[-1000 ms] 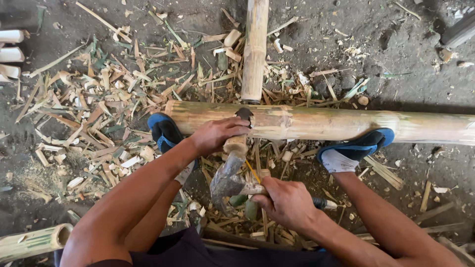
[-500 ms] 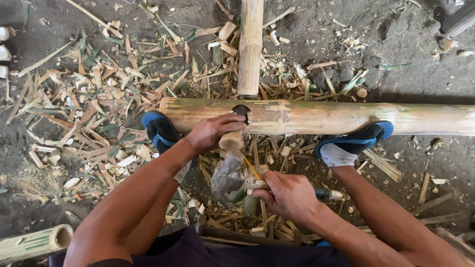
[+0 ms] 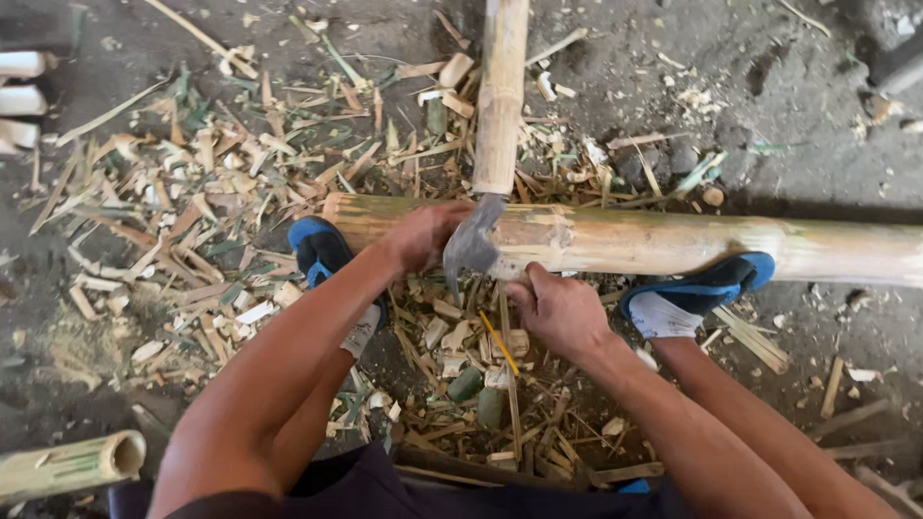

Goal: The person uses a chisel and hammer to carve holes into a bamboo pole. They mark the bamboo with a pencil, then repeatedly strike the chisel to remove material and form a hole. The person also handles a bamboo stool to measure spacing before continuing the carving.

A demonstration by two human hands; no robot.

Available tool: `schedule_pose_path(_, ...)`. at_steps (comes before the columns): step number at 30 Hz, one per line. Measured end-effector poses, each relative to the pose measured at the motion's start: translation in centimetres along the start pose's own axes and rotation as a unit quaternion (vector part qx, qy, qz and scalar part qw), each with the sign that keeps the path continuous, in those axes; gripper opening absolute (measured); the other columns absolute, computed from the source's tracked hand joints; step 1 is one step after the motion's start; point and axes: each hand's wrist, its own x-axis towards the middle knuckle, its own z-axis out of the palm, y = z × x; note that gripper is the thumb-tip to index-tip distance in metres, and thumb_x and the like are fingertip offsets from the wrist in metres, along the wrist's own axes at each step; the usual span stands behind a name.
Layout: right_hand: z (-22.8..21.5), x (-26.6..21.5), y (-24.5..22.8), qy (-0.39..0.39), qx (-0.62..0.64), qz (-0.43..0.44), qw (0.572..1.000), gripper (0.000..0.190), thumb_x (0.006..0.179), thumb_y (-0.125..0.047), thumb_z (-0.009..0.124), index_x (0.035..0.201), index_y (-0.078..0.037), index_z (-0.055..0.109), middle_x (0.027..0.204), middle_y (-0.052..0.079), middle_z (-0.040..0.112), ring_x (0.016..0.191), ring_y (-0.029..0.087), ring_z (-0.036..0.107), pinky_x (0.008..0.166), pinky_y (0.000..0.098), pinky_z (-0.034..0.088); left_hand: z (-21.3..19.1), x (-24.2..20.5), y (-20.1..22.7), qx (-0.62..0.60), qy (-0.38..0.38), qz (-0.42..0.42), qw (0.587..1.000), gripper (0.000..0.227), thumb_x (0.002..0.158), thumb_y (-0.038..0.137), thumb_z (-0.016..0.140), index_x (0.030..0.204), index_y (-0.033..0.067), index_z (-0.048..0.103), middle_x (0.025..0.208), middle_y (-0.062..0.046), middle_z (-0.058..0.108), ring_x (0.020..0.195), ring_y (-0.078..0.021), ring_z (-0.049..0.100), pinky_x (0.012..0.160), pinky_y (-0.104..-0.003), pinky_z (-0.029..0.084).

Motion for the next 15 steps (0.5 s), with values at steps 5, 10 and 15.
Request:
schedule_pose_path(5, -0.5, -1.1, 0.1, 0.042, 0.076, -0.066, 0.994, 0.042, 0.105, -0.043, 0.048, 0.09, -0.005, 0.057, 0.052, 0.008, 0.061, 0.04, 0.024, 0.063, 0.039, 0.0409, 0.052, 0.3, 1.3, -1.0, -0.021, 0.045, 0.04, 0.998, 0.053, 0.091, 0.0, 0.068, 0.141, 0.0167, 0.065, 0.153, -0.011, 0.06, 0.121, -0.0279, 0.07, 0.106, -0.04, 0.057)
schedule_pose_path(10, 0.9, 0.9, 1.1, 0.011, 0.052, -0.006, 0.999, 0.035, 0.103, -0.036, 0.052, 0.097, -0.002, 0.059, 0.06, 0.019, 0.065, 0.053, 0.039, 0.063, 0.049, 0.0504, 0.05, 0.6, 1.2, 0.6, -0.127, 0.032, 0.052, 0.99, 0.061, 0.078, 0.019, 0.085, 0.132, 0.0084, 0.059, 0.126, -0.016, 0.066, 0.108, -0.0343, 0.069, 0.097, -0.044, 0.056)
schedule_pose_path(15, 2.7, 0.1, 4.8, 0.006, 0.114, 0.098, 0.989, 0.034, 0.103, -0.035, 0.052, 0.101, -0.002, 0.062, 0.067, 0.024, 0.067, 0.063, 0.044, 0.069, 0.059, 0.0531, 0.054, 3.5, 1.2, 1.8, -0.078, -0.028, -0.021, 0.996, 0.073, 0.076, 0.012, 0.082, 0.141, 0.0094, 0.048, 0.127, -0.017, 0.062, 0.107, -0.0335, 0.066, 0.094, -0.043, 0.057)
